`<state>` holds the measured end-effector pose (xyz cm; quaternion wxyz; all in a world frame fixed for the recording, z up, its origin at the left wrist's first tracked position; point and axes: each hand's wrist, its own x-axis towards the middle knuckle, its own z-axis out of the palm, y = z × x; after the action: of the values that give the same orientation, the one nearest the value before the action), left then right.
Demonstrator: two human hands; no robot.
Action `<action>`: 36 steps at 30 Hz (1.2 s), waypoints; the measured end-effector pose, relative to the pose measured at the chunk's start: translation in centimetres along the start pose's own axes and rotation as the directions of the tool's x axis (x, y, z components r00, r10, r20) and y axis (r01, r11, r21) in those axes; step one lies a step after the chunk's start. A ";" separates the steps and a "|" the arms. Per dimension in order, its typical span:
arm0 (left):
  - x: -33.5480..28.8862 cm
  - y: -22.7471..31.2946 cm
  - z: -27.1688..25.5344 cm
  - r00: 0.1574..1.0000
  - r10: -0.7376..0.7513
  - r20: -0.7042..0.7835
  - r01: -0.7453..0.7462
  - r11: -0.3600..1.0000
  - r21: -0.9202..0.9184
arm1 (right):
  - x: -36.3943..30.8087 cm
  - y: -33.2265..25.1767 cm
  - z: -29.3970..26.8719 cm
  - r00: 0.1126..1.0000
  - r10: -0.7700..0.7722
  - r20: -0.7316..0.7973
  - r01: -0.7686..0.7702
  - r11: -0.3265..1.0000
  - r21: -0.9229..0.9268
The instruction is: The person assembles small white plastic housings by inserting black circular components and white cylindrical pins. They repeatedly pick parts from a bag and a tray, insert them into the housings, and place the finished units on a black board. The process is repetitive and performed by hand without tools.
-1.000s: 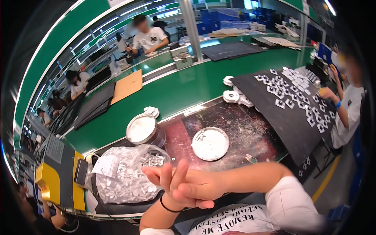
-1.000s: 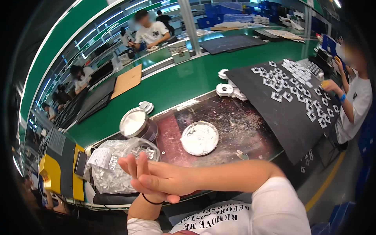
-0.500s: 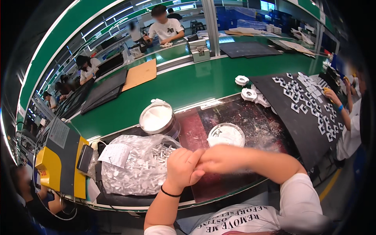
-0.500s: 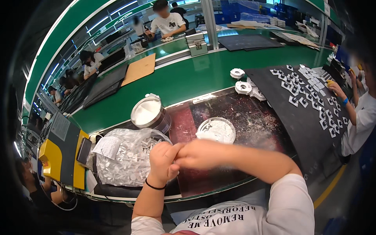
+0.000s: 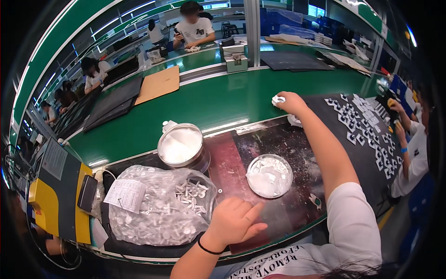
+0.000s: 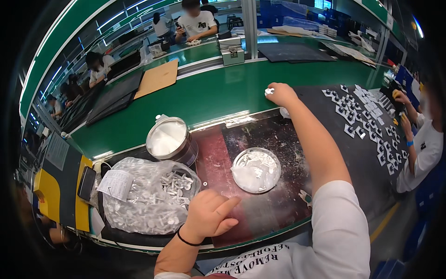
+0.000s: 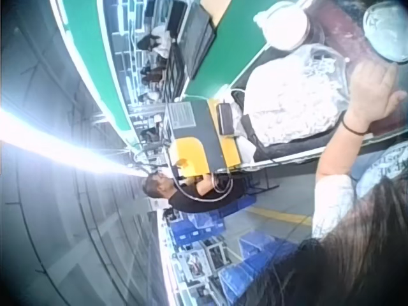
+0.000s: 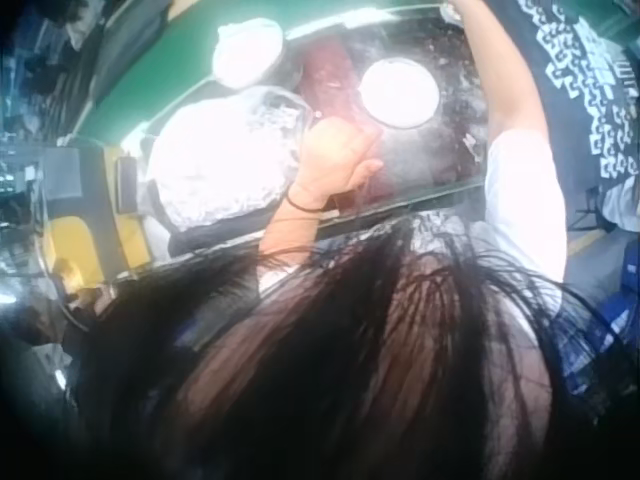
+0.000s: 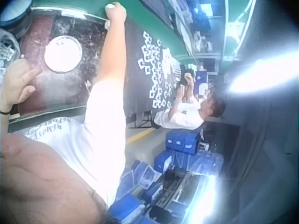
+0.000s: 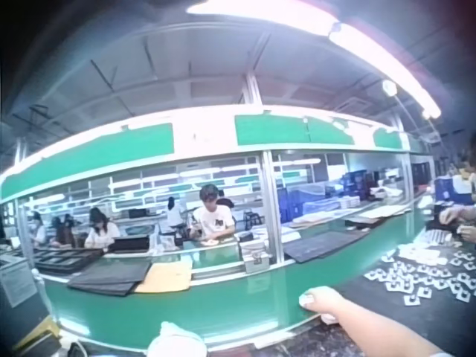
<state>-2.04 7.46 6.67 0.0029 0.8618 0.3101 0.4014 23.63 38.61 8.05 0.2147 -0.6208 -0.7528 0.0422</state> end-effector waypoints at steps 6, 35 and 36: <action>-0.5 -0.9 0.0 0.999 -0.047 0.009 0.046 0.998 0.050 | 2.6 -0.7 3.7 0.985 0.166 0.050 -0.147 0.951 -0.273; -0.3 1.6 -0.7 0.993 0.032 -0.117 -0.040 0.997 -0.072 | -24.3 -10.7 -0.8 0.381 -0.709 0.594 -0.715 0.181 0.675; -0.6 2.0 -0.4 0.996 0.030 -0.082 -0.040 0.992 -0.123 | -25.1 -10.3 -0.6 0.339 -0.706 0.622 -0.750 0.196 0.632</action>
<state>-1.56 5.40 7.00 0.0371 0.8485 0.2691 0.4541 17.84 12.26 5.19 0.0709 -0.1769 -0.4731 0.8601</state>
